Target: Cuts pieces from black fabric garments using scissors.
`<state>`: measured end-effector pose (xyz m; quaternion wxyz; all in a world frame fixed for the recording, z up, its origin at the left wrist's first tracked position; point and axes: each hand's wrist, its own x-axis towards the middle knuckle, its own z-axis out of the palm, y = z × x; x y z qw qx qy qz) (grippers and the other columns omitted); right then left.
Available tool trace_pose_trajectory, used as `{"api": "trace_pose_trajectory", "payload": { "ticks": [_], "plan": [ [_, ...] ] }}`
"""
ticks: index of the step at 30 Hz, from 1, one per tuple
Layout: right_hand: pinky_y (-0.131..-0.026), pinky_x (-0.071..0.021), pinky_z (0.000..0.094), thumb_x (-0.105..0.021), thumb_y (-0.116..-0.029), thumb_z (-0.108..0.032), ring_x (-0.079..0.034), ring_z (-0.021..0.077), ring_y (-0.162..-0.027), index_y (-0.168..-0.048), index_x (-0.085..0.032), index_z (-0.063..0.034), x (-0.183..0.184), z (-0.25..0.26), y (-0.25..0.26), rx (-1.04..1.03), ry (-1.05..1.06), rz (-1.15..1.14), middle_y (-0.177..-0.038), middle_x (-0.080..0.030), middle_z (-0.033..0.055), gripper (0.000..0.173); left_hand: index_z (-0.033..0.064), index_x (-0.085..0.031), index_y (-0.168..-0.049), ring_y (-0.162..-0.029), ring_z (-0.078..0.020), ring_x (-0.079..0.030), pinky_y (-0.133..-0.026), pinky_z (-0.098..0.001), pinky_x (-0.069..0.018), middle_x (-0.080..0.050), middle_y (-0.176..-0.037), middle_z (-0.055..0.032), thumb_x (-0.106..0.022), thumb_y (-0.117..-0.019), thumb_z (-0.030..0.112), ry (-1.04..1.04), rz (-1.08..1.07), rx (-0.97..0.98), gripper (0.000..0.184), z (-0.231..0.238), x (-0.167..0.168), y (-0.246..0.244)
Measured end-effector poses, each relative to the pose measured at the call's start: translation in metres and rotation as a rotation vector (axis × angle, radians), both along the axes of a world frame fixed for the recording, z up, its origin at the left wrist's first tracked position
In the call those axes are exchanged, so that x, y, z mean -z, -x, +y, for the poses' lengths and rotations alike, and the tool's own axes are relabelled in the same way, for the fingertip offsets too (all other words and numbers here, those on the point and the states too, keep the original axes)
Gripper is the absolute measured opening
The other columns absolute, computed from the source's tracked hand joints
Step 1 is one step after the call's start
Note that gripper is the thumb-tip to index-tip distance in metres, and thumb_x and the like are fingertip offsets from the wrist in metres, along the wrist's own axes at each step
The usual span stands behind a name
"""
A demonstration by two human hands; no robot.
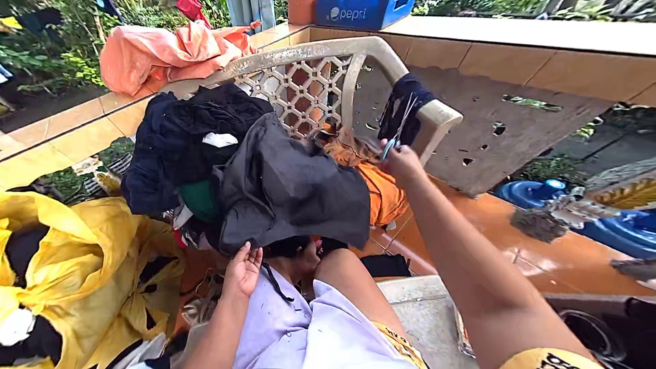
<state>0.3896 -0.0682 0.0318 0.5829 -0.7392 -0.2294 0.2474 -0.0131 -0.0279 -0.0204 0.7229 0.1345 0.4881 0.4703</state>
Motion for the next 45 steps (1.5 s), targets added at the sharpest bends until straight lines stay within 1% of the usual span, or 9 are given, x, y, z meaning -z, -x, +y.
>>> {"api": "trace_pose_trajectory", "payload": {
  "ticks": [5, 13, 19, 24, 28, 33, 38, 41, 45],
  "plan": [
    [-0.065, -0.0546, 0.0281, -0.027, -0.1133, -0.032, -0.064, 0.0111, -0.069, -0.134, -0.046, 0.0, 0.059, -0.06, 0.094, -0.243, 0.011, 0.361, -0.098, -0.067, 0.0057, 0.043, 0.0041, -0.052, -0.105, -0.072, -0.0146, -0.065, -0.072, -0.0267, -0.0587, -0.062, -0.085, -0.0082, -0.047, -0.1018, -0.001, 0.094, 0.037, 0.13, 0.008, 0.001, 0.027, -0.007],
    [-0.064, -0.0571, 0.0264, -0.033, -0.1071, -0.045, -0.068, 0.0117, -0.069, -0.116, -0.051, -0.0107, 0.096, -0.126, 0.205, -0.599, -0.032, 0.897, -0.096, -0.072, 0.0018, 0.039, 0.0068, -0.052, -0.101, -0.065, -0.0133, -0.063, -0.065, -0.026, -0.0571, -0.063, -0.079, -0.0067, -0.042, -0.1032, 0.006, 0.113, 0.146, 0.321, 0.011, 0.0, 0.023, -0.012],
    [-0.073, -0.0599, 0.0396, -0.04, -0.1089, -0.048, -0.069, 0.0239, -0.083, -0.113, -0.047, -0.0072, 0.105, -0.082, 0.232, -0.226, 0.052, 1.295, -0.101, -0.064, 0.0108, 0.042, 0.0073, -0.058, -0.095, -0.064, -0.0126, -0.067, -0.067, -0.0268, -0.0601, -0.067, -0.074, -0.0051, -0.039, -0.1062, 0.005, 0.062, -0.041, 0.326, 0.022, -0.026, -0.002, -0.012],
    [-0.069, -0.0577, 0.0346, -0.056, -0.1015, -0.008, -0.065, 0.0182, -0.078, -0.116, -0.053, -0.0033, 0.11, -0.021, 0.224, 0.224, -0.289, 1.2, -0.093, -0.063, 0.0114, 0.015, 0.0042, -0.063, -0.107, -0.079, -0.0174, -0.073, -0.079, -0.0321, -0.061, -0.075, -0.089, -0.0098, -0.04, -0.1015, 0.007, -0.088, 0.03, 0.801, 0.023, -0.039, 0.001, 0.026],
    [-0.071, -0.0558, 0.0343, -0.062, -0.0947, 0.004, -0.063, 0.0182, -0.079, -0.114, -0.05, -0.0002, 0.123, -0.027, 0.21, 0.308, -0.294, 0.916, -0.093, -0.06, 0.0133, 0.023, -0.0058, -0.066, -0.122, -0.095, -0.0289, -0.069, -0.089, -0.0465, -0.0559, -0.07, -0.112, -0.0197, -0.058, -0.1046, 0.022, -0.265, 0.975, 1.396, 0.034, 0.004, -0.034, 0.06],
    [-0.073, -0.0541, 0.0294, -0.066, -0.0921, 0.006, -0.061, 0.0143, -0.08, -0.112, -0.05, 0.001, 0.128, -0.046, 0.211, 0.282, -0.243, 0.674, -0.093, -0.058, 0.0114, 0.026, -0.0015, -0.066, -0.121, -0.101, -0.0295, -0.069, -0.095, -0.05, -0.0539, -0.07, -0.11, -0.0191, -0.054, -0.1065, 0.034, -0.651, 1.248, 1.01, 0.04, 0.033, -0.079, -0.019],
    [-0.07, -0.0548, 0.0265, -0.067, -0.0879, 0.011, -0.061, 0.012, -0.077, -0.11, -0.047, 0.0008, 0.132, -0.051, 0.211, 0.29, -0.298, 0.617, -0.09, -0.058, 0.011, 0.031, 0.0005, -0.055, -0.14, -0.125, -0.041, -0.059, -0.105, -0.0616, -0.0457, -0.059, -0.136, -0.0246, -0.063, -0.0982, 0.049, -0.787, 1.445, 1.269, 0.065, 0.048, -0.028, -0.16],
    [-0.071, -0.0534, 0.0263, -0.066, -0.0882, 0.012, -0.06, 0.0123, -0.079, -0.111, -0.046, 0.0015, 0.128, -0.053, 0.21, 0.304, -0.301, 0.611, -0.092, -0.057, 0.0112, 0.032, -0.0005, -0.042, -0.15, -0.13, -0.0444, -0.055, -0.103, -0.0622, -0.0466, -0.049, -0.146, -0.0277, -0.067, -0.0968, 0.027, -0.728, 1.625, 1.452, 0.065, 0.058, 0.009, -0.2],
    [-0.068, -0.0529, 0.0262, -0.064, -0.0896, 0.011, -0.059, 0.012, -0.076, -0.11, -0.047, 0.0007, 0.124, -0.055, 0.2, 0.306, -0.297, 0.642, -0.091, -0.056, 0.0104, 0.029, -0.0009, -0.063, -0.13, -0.123, -0.0377, -0.062, -0.105, -0.0579, -0.047, -0.065, -0.128, -0.0235, -0.053, -0.1022, 0.014, -0.809, 1.335, 1.193, 0.033, 0.084, 0.006, -0.186]
  ]
}}
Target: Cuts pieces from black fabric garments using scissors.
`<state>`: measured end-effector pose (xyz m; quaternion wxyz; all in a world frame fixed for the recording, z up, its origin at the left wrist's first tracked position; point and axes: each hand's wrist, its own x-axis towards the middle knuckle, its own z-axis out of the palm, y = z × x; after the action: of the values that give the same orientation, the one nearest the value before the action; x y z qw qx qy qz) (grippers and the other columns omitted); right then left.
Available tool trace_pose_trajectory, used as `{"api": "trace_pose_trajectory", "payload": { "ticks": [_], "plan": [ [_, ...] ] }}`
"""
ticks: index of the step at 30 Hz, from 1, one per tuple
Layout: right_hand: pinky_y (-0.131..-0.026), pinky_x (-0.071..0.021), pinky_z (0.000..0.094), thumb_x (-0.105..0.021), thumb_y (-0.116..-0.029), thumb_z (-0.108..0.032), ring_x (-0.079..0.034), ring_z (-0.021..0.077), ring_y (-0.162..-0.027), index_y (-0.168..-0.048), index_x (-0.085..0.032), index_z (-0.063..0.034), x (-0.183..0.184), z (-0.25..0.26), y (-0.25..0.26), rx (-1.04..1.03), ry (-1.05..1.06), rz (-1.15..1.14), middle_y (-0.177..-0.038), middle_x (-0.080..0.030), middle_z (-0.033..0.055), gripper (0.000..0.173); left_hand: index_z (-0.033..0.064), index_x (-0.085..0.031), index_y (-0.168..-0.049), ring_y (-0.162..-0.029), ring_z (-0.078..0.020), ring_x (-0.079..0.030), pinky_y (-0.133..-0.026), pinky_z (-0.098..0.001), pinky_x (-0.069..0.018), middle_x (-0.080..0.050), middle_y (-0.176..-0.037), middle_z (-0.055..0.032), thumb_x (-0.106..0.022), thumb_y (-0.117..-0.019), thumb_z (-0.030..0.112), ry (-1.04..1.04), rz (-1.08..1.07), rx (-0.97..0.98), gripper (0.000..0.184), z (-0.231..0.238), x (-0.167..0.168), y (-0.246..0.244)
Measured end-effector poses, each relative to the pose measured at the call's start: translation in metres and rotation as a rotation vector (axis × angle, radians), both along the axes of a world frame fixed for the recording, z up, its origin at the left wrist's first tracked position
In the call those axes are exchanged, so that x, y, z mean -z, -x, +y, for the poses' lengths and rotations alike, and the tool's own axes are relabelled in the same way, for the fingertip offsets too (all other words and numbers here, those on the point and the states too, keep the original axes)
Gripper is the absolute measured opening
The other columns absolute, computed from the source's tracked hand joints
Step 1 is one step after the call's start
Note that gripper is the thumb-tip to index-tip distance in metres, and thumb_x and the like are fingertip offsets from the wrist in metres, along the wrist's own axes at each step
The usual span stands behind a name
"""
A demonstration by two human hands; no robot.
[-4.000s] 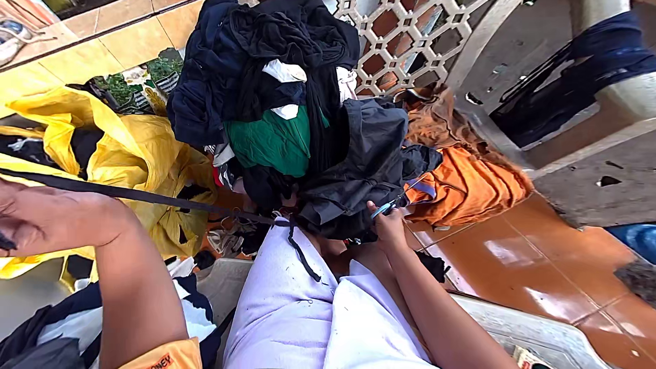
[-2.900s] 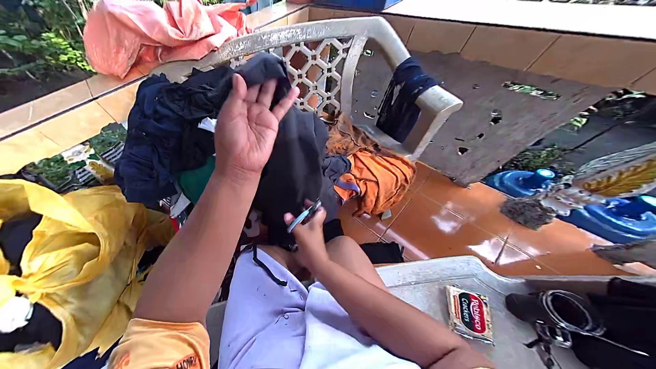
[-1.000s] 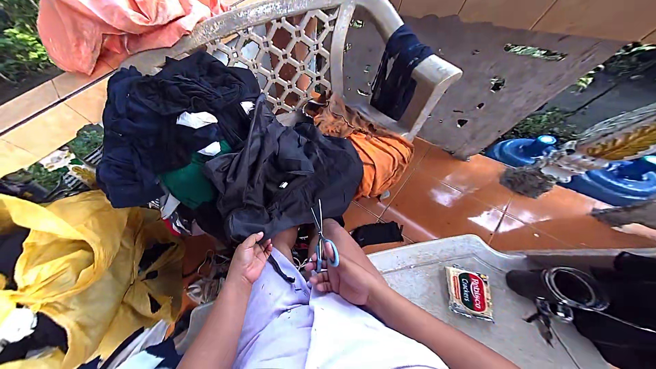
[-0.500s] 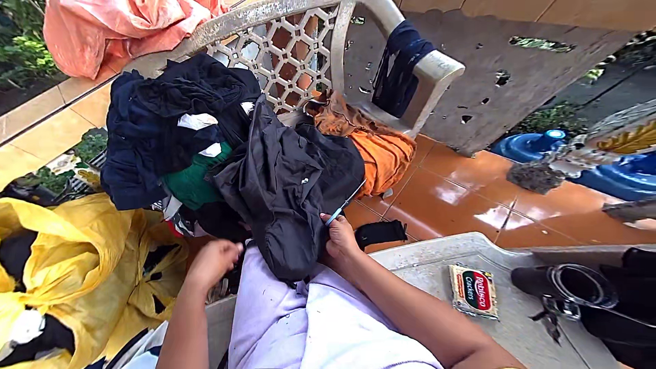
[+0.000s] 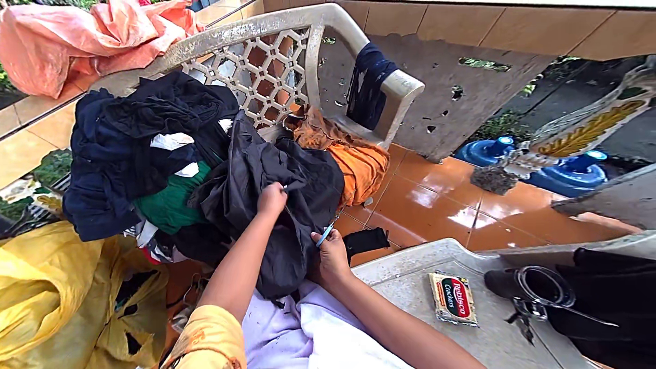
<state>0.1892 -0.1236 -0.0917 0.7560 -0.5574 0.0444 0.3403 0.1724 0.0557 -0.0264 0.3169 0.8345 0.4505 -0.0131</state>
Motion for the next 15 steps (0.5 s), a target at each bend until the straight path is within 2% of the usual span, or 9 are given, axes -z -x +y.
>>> {"api": "trace_pose_trajectory", "payload": {
  "ticks": [2, 3, 4, 5, 6, 7, 9, 12, 15],
  "plan": [
    [-0.057, -0.0522, 0.0246, -0.063, -0.0922, 0.009, -0.058, 0.0103, -0.065, -0.111, -0.046, 0.0, -0.006, 0.002, -0.002, -0.022, -0.001, 0.042, -0.086, -0.057, 0.0083, 0.026, -0.0071, -0.062, -0.122, -0.106, -0.0312, -0.066, -0.095, -0.0487, -0.0536, -0.067, -0.115, -0.0233, -0.059, -0.1011, 0.012, 0.042, -0.559, -0.23, 0.028, 0.011, 0.003, 0.025],
    [-0.054, -0.0527, 0.0227, -0.062, -0.0931, 0.009, -0.058, 0.0083, -0.059, -0.11, -0.046, -0.001, -0.01, 0.006, -0.003, -0.039, -0.014, 0.058, -0.082, -0.058, 0.006, 0.026, -0.0084, -0.058, -0.122, -0.1, -0.0264, -0.065, -0.09, -0.0439, -0.0544, -0.065, -0.111, -0.0212, -0.06, -0.1001, 0.008, 0.083, -0.837, -0.386, 0.027, 0.013, 0.003, 0.036],
    [-0.053, -0.0529, 0.0219, -0.06, -0.0935, 0.01, -0.058, 0.0079, -0.057, -0.112, -0.046, -0.0006, -0.015, 0.009, -0.002, -0.056, -0.038, 0.073, -0.08, -0.059, 0.0053, 0.026, -0.0068, -0.054, -0.123, -0.098, -0.0216, -0.063, -0.087, -0.0402, -0.0544, -0.062, -0.11, -0.0172, -0.056, -0.1013, 0.005, 0.149, -1.084, -0.555, 0.025, 0.013, 0.004, 0.046],
    [-0.052, -0.0525, 0.0214, -0.059, -0.0939, 0.011, -0.057, 0.0078, -0.056, -0.112, -0.045, -0.0006, -0.019, 0.013, 0.001, -0.079, -0.064, 0.089, -0.079, -0.059, 0.0049, 0.026, -0.004, -0.05, -0.127, -0.098, -0.0207, -0.063, -0.086, -0.04, -0.0556, -0.06, -0.112, -0.0157, -0.051, -0.1043, 0.006, 0.237, -1.266, -0.722, 0.025, 0.012, 0.004, 0.057],
    [-0.052, -0.0528, 0.0211, -0.058, -0.0939, 0.012, -0.058, 0.0079, -0.056, -0.112, -0.044, -0.0007, -0.021, 0.017, 0.004, -0.109, -0.091, 0.093, -0.079, -0.058, 0.0046, 0.026, -0.001, -0.045, -0.135, -0.104, -0.0227, -0.063, -0.089, -0.0419, -0.0551, -0.059, -0.118, -0.0167, -0.045, -0.1074, 0.009, 0.347, -1.385, -0.863, 0.029, 0.012, 0.007, 0.068],
    [-0.053, -0.0541, 0.0215, -0.058, -0.0939, 0.012, -0.059, 0.0084, -0.057, -0.112, -0.043, -0.0008, -0.022, 0.021, 0.006, -0.152, -0.11, 0.088, -0.079, -0.059, 0.0049, 0.026, 0.0015, -0.042, -0.14, -0.11, -0.0243, -0.061, -0.094, -0.0429, -0.0535, -0.057, -0.125, -0.0173, -0.041, -0.1095, 0.012, 0.449, -1.451, -0.973, 0.033, 0.012, 0.012, 0.078],
    [-0.057, -0.0551, 0.0227, -0.06, -0.0959, 0.008, -0.062, 0.0099, -0.061, -0.113, -0.044, -0.0001, -0.019, 0.025, 0.007, -0.259, -0.093, 0.072, -0.084, -0.06, 0.0073, 0.025, 0.0031, -0.041, -0.143, -0.113, -0.024, -0.06, -0.096, -0.0407, -0.0517, -0.056, -0.127, -0.0164, -0.037, -0.1104, 0.016, 0.586, -1.484, -1.084, 0.035, 0.011, 0.018, 0.091],
    [-0.071, -0.0551, 0.0251, -0.067, -0.0963, -0.003, -0.064, 0.0115, -0.079, -0.123, -0.044, 0.0037, -0.006, 0.016, 0.01, -0.391, 0.045, 0.012, -0.1, -0.061, 0.0121, 0.036, 0.0016, -0.041, -0.138, -0.101, -0.0194, -0.061, -0.089, -0.0339, -0.0534, -0.056, -0.115, -0.0135, -0.038, -0.1095, 0.01, 0.636, -1.475, -1.057, 0.03, 0.006, 0.022, 0.096],
    [-0.087, -0.0523, 0.0328, -0.076, -0.0883, -0.003, -0.06, 0.0196, -0.103, -0.133, -0.041, 0.0053, 0.0, 0.003, 0.014, -0.43, 0.147, -0.042, -0.121, -0.057, 0.02, 0.058, 0.0029, -0.042, -0.131, -0.089, -0.0157, -0.061, -0.082, -0.0301, -0.0542, -0.056, -0.104, -0.0099, -0.039, -0.1084, 0.006, 0.65, -1.461, -1.021, 0.023, 0.003, 0.021, 0.093]
  ]
}}
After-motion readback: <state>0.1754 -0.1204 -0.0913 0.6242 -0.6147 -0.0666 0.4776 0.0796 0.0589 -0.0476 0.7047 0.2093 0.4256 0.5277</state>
